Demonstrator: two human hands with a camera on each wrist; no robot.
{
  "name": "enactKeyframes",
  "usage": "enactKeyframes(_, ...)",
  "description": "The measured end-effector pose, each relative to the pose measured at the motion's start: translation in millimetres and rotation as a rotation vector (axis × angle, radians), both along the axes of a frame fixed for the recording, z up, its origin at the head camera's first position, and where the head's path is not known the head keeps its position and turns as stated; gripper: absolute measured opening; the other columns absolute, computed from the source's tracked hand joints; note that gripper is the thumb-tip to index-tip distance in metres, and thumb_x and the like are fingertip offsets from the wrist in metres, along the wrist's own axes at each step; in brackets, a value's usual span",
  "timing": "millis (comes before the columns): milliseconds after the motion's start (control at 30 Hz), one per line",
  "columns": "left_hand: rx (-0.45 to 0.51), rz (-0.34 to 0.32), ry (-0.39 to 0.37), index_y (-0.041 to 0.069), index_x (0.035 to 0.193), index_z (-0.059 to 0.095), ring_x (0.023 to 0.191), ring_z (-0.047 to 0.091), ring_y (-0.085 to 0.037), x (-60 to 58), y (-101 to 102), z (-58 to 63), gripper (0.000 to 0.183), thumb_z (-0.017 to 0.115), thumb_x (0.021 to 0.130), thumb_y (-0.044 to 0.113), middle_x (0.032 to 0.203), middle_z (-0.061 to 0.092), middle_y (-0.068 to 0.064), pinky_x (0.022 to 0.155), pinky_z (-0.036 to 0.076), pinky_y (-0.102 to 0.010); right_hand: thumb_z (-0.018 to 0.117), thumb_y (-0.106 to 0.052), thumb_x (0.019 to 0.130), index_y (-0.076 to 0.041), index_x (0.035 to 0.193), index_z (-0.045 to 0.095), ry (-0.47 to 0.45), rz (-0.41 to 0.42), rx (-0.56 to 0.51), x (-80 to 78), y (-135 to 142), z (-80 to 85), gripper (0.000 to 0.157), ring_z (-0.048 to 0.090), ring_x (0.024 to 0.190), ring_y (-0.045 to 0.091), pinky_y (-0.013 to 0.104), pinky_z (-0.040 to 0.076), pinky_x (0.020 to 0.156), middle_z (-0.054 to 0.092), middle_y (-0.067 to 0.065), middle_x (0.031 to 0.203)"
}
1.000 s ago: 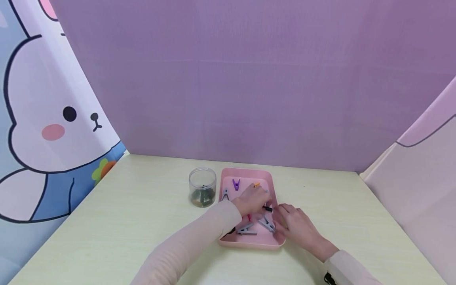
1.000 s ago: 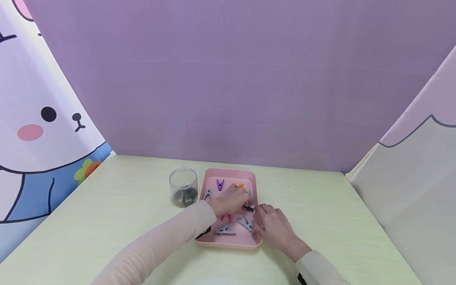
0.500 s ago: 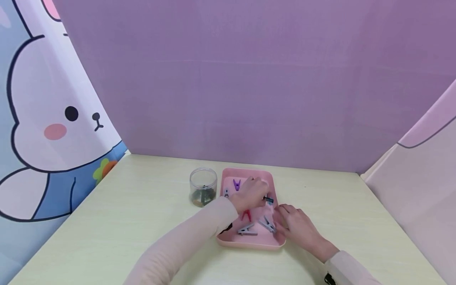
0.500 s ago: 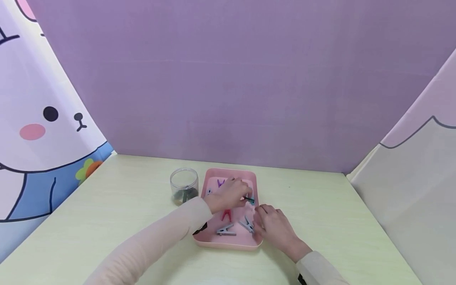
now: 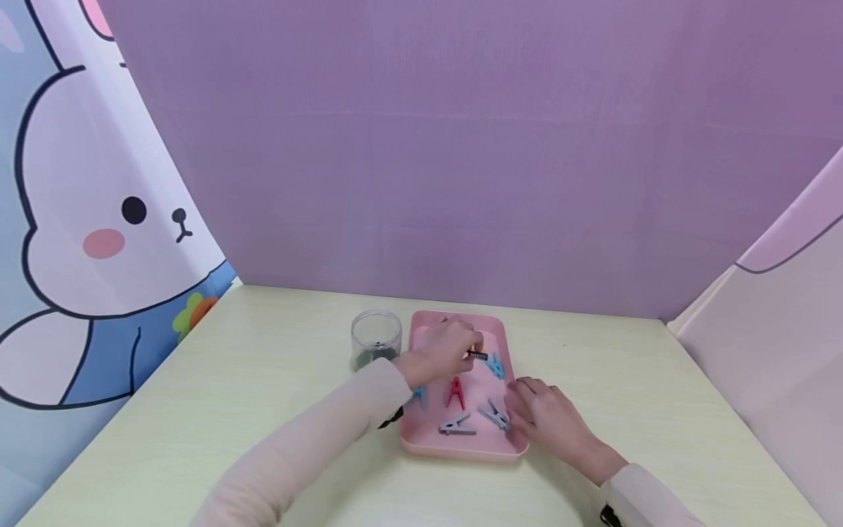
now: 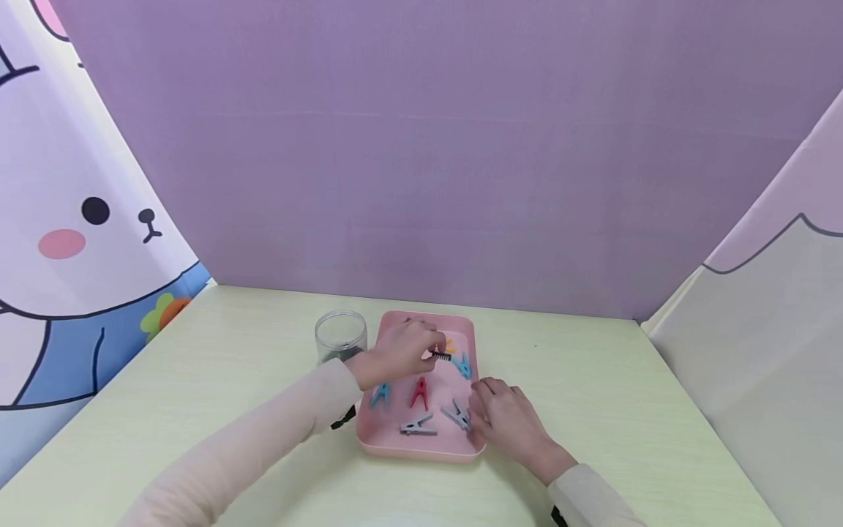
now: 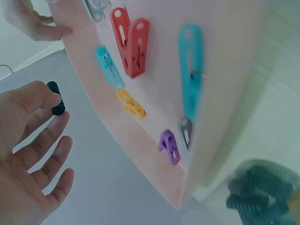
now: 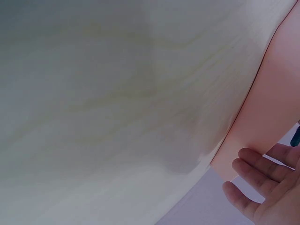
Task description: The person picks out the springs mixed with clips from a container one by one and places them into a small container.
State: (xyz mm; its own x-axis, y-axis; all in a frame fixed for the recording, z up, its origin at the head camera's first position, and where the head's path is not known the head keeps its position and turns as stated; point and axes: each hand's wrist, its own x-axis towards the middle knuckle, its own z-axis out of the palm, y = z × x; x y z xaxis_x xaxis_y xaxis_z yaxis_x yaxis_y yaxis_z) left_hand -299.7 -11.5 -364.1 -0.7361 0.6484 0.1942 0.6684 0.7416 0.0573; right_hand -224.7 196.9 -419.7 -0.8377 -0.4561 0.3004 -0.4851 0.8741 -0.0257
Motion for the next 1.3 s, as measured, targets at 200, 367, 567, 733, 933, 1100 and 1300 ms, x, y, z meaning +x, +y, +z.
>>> enactKeyframes(200,0.029,0.035,0.043,0.023,0.089,0.066,0.081,0.052,-0.008,-0.3,-21,3.0,0.011,0.067,0.079,0.025,0.085,0.063,0.012,0.081,0.041,-0.034,0.07,-0.029,0.076,-0.003,0.111,0.06,-0.009,-0.005,-0.002,0.0,0,0.1,0.044,0.057,0.104,0.026,0.043,0.048,0.081,0.062,0.01,0.109)
enactKeyframes(367,0.039,0.065,0.05,0.023,0.087,0.064,0.08,0.049,-0.011,-0.3,-40,7.5,0.01,0.066,0.078,0.023,0.086,0.064,0.011,0.073,0.037,-0.031,0.07,-0.028,0.076,-0.003,0.11,0.06,-0.013,-0.005,0.0,-0.2,0,0.2,0.043,0.056,0.104,0.026,0.043,0.048,0.081,0.062,0.01,0.11)
enactKeyframes(567,0.041,0.127,0.018,0.022,0.091,0.067,0.079,0.049,-0.012,-0.1,-61,14.6,0.012,0.065,0.079,0.024,0.086,0.065,0.009,0.074,0.038,-0.032,0.07,-0.029,0.076,-0.003,0.11,0.06,-0.012,-0.003,-0.006,0.2,0,-0.7,0.044,0.056,0.105,0.026,0.043,0.048,0.081,0.062,0.01,0.11)
enactKeyframes(733,0.089,0.149,0.038,0.019,0.091,0.068,0.079,0.052,-0.014,-0.1,-80,19.0,0.012,0.065,0.079,0.021,0.084,0.065,0.005,0.078,0.041,-0.037,0.07,-0.027,0.076,-0.004,0.11,0.06,-0.012,-0.004,-0.004,0.9,1,0.3,0.042,0.056,0.106,0.026,0.043,0.048,0.082,0.062,0.01,0.111)
enactKeyframes(933,0.168,0.163,0.099,0.017,0.088,0.068,0.081,0.057,-0.016,-4.1,-103,21.2,0.011,0.067,0.077,0.018,0.083,0.065,0.003,0.075,0.044,-0.039,0.07,-0.027,0.076,-0.003,0.11,0.06,-0.012,-0.003,-0.002,0.9,0,0.5,0.043,0.056,0.106,0.026,0.043,0.048,0.082,0.062,0.01,0.11)
enactKeyframes(1100,0.207,0.196,0.116,0.015,0.088,0.068,0.086,0.058,-0.019,-6.9,-118,22.3,0.012,0.067,0.076,0.018,0.083,0.065,0.002,0.077,0.044,-0.041,0.071,-0.028,0.076,-0.003,0.11,0.06,-0.012,-0.001,-0.011,0.5,0,-0.8,0.043,0.056,0.106,0.026,0.043,0.048,0.082,0.062,0.01,0.11)
enactKeyframes(1300,0.22,0.224,0.14,0.014,0.088,0.069,0.086,0.057,-0.021,-8.2,-132,17.8,0.012,0.068,0.076,0.017,0.083,0.066,0.001,0.075,0.045,-0.041,0.071,-0.027,0.075,-0.003,0.109,0.061,-0.008,0.003,-0.026,0.5,0,-1.0,0.042,0.056,0.106,0.027,0.044,0.048,0.082,0.062,0.01,0.11)
